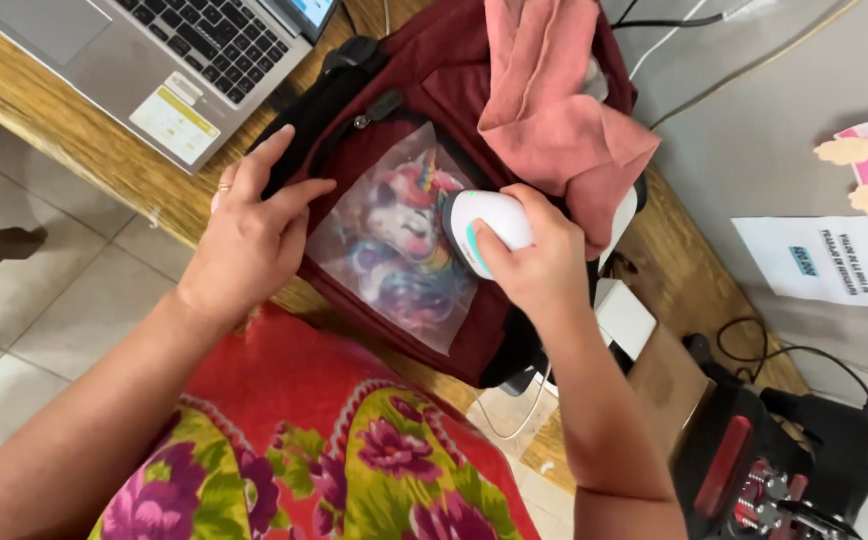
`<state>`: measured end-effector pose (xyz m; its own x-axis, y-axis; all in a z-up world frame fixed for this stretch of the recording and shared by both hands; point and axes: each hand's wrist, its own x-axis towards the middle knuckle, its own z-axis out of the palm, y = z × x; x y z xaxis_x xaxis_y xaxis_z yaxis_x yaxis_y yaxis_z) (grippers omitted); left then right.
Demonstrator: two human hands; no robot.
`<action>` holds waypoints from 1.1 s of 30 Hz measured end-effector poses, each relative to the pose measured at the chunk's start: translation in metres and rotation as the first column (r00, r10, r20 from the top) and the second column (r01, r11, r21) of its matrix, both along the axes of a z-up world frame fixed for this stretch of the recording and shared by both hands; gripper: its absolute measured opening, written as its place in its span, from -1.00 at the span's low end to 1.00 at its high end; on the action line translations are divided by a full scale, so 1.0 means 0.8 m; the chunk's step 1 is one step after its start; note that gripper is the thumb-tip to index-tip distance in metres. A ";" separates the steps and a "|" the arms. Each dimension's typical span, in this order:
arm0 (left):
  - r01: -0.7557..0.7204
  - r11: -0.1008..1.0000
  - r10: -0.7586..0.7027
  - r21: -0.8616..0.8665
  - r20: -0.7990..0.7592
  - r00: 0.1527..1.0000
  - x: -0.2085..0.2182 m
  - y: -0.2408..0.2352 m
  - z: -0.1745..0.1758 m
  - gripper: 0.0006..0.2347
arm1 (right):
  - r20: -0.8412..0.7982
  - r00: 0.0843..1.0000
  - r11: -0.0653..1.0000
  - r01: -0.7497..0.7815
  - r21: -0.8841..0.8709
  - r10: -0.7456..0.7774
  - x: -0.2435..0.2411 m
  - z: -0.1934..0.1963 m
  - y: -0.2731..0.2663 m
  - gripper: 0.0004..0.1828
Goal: The person uses a handheld steamer to press a unicorn design on a maroon backpack. They repeatedly move the steamer over a clear plastic sheet covering the design, then lift the sheet to check the result and smooth the fabric with their hands.
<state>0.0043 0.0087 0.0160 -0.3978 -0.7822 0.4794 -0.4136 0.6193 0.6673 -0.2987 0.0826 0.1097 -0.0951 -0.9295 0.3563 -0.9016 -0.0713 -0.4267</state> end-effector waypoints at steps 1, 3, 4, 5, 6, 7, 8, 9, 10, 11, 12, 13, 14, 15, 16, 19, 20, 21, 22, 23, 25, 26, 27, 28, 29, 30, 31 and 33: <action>-0.005 1.000 0.005 0.009 -0.001 1.000 0.001 0.003 -0.003 -0.71 | 0.012 1.000 1.000 -0.010 0.019 0.010 0.002 0.002 0.004 -0.55; -0.023 1.000 0.023 -0.017 -0.011 1.000 -0.003 -0.012 -0.005 -0.70 | 0.015 0.999 0.999 -0.033 0.003 0.033 -0.003 0.003 -0.012 -0.55; -0.015 1.000 0.014 -0.011 -0.012 1.000 -0.003 -0.009 -0.006 -0.71 | 0.008 1.000 1.000 -0.016 -0.004 0.017 -0.004 -0.002 -0.008 -0.55; -0.006 1.000 0.006 -0.004 -0.014 1.000 -0.003 -0.005 -0.008 -0.71 | 0.001 1.000 1.000 0.000 -0.012 0.000 -0.005 -0.007 -0.005 -0.54; -0.007 1.000 0.007 0.000 -0.010 1.000 -0.002 -0.002 -0.009 -0.71 | 0.005 1.000 1.000 -0.001 -0.007 0.001 -0.005 -0.006 -0.002 -0.54; -0.005 1.000 0.005 0.011 -0.013 1.000 -0.001 0.001 -0.010 -0.70 | 0.017 1.000 1.000 -0.011 0.009 0.010 -0.005 -0.005 0.002 -0.54; -0.005 1.000 0.005 0.005 -0.021 1.000 -0.002 -0.004 -0.010 -0.70 | 0.024 0.999 1.000 -0.023 0.009 0.023 -0.007 -0.002 -0.002 -0.54; -0.008 1.000 0.008 -0.006 -0.021 1.000 -0.002 -0.008 -0.008 -0.70 | 0.023 0.999 1.000 -0.027 -0.003 0.027 -0.007 -0.004 -0.008 -0.54; -0.007 1.000 0.007 -0.011 -0.022 1.000 -0.003 -0.006 -0.007 -0.69 | 0.012 1.000 1.000 -0.021 -0.005 0.021 -0.006 -0.005 -0.007 -0.53; -0.006 1.000 0.006 -0.016 -0.022 1.000 -0.004 -0.004 -0.007 -0.68 | 0.000 1.000 1.000 -0.015 -0.007 0.015 -0.006 -0.007 -0.006 -0.53; -0.002 1.000 0.002 -0.014 -0.018 1.000 -0.004 -0.002 -0.008 -0.68 | 0.004 1.000 1.000 -0.011 -0.004 0.011 -0.006 -0.005 -0.003 -0.53; -0.001 1.000 0.001 -0.002 -0.015 1.000 -0.003 0.000 -0.008 -0.68 | 0.002 1.000 1.000 -0.021 0.016 0.021 -0.005 -0.002 -0.001 -0.52; -0.009 1.000 0.009 -0.002 -0.014 1.000 -0.004 -0.002 -0.007 -0.68 | -0.003 0.999 0.999 -0.039 0.026 0.039 -0.007 0.001 -0.004 -0.52; -0.014 1.000 0.014 -0.011 -0.012 1.000 -0.002 -0.004 -0.004 -0.68 | -0.002 0.999 0.999 -0.044 0.017 0.044 -0.005 0.001 -0.009 -0.52; -0.004 1.000 0.004 -0.009 -0.004 1.000 -0.001 -0.003 -0.002 -0.68 | -0.001 0.999 0.999 -0.034 0.008 0.034 -0.004 0.001 -0.007 -0.52; 0.017 1.000 -0.017 -0.005 0.022 1.000 0.001 -0.001 0.004 -0.67 | 0.038 0.999 0.999 -0.032 0.010 0.031 -0.004 0.015 -0.002 -0.53; 0.024 1.000 -0.024 -0.005 0.038 0.999 0.001 -0.005 0.007 -0.67 | 0.073 0.996 0.999 -0.046 0.017 0.045 -0.006 0.024 -0.003 -0.54; 0.031 0.999 -0.030 -0.017 0.039 0.999 0.004 -0.007 0.011 -0.67 | 0.074 0.996 0.999 -0.039 0.005 0.039 -0.019 0.035 0.005 -0.54; 0.059 0.998 -0.059 -0.016 0.031 0.998 0.006 -0.008 0.014 -0.70 | 0.169 0.986 0.998 0.021 -0.065 -0.010 -0.034 0.046 0.013 -0.55; 0.088 0.996 -0.087 -0.016 0.022 0.996 0.008 -0.009 0.016 -0.73 | 0.266 0.963 0.988 0.087 -0.129 -0.050 -0.049 0.056 0.020 -0.54; 0.121 0.992 -0.125 0.046 0.078 0.989 0.015 0.001 0.052 -0.74 | 0.286 0.940 0.968 0.224 -0.114 -0.184 -0.103 0.105 0.043 -0.55; 0.149 0.984 -0.160 0.095 0.122 0.980 0.013 0.000 0.070 -0.75 | 0.297 0.904 0.929 0.353 -0.110 -0.308 -0.133 0.131 0.052 -0.55; 0.161 0.983 -0.171 0.090 0.122 0.978 0.017 0.004 0.075 -0.75 | 0.298 0.900 0.924 0.364 -0.115 -0.318 -0.179 0.129 0.055 -0.55; 0.178 0.983 -0.182 0.040 0.134 0.974 0.017 0.007 0.079 -0.74 | 0.342 0.869 0.890 0.428 -0.160 -0.356 -0.227 0.129 0.057 -0.62; 0.196 0.981 -0.192 -0.009 0.146 0.970 0.017 0.009 0.083 -0.73 | 0.388 0.836 0.849 0.489 -0.202 -0.389 -0.276 0.130 0.060 -0.70; 0.203 0.979 -0.199 -0.014 0.143 0.970 0.020 0.018 0.075 -0.73 | 0.386 0.834 0.844 0.494 -0.207 -0.394 -0.339 0.097 0.054 -0.70; 0.178 0.983 -0.166 -0.038 0.213 0.963 0.023 0.026 0.067 -0.70 | 0.341 0.835 0.823 0.519 -0.230 -0.431 -0.402 0.063 0.047 -0.64; 0.154 0.986 -0.129 -0.069 0.283 0.950 0.027 0.040 0.055 -0.65 | 0.300 0.833 0.800 0.540 -0.259 -0.465 -0.491 -0.006 0.039 -0.57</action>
